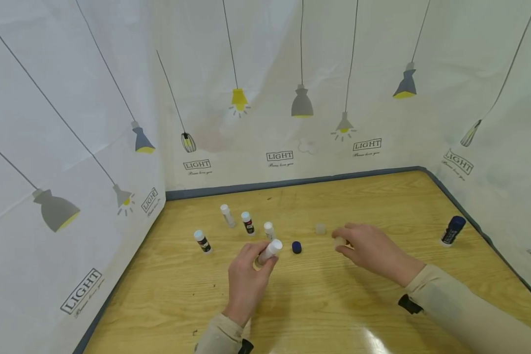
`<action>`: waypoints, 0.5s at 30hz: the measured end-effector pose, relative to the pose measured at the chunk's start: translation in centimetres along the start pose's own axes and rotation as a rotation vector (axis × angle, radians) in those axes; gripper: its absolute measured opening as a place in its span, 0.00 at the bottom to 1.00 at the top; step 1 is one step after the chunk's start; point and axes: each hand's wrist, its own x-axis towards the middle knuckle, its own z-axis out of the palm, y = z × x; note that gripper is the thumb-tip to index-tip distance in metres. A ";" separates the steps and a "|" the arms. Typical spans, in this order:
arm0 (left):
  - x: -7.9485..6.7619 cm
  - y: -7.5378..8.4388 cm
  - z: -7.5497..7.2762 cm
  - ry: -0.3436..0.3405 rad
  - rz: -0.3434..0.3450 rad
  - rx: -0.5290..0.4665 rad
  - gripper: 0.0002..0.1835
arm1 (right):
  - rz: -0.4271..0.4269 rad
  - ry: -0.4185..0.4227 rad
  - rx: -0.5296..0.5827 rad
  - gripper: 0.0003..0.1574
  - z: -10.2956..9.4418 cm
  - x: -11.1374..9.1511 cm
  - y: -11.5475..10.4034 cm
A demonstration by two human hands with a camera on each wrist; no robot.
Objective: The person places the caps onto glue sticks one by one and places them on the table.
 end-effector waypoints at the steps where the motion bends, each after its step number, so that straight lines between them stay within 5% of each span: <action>1: 0.0 0.0 0.0 -0.002 0.000 0.002 0.19 | -0.001 0.002 0.004 0.14 0.0 0.0 0.0; 15: -0.3 0.4 0.3 -0.010 0.008 0.018 0.19 | -0.013 0.056 0.004 0.15 -0.3 0.4 -0.3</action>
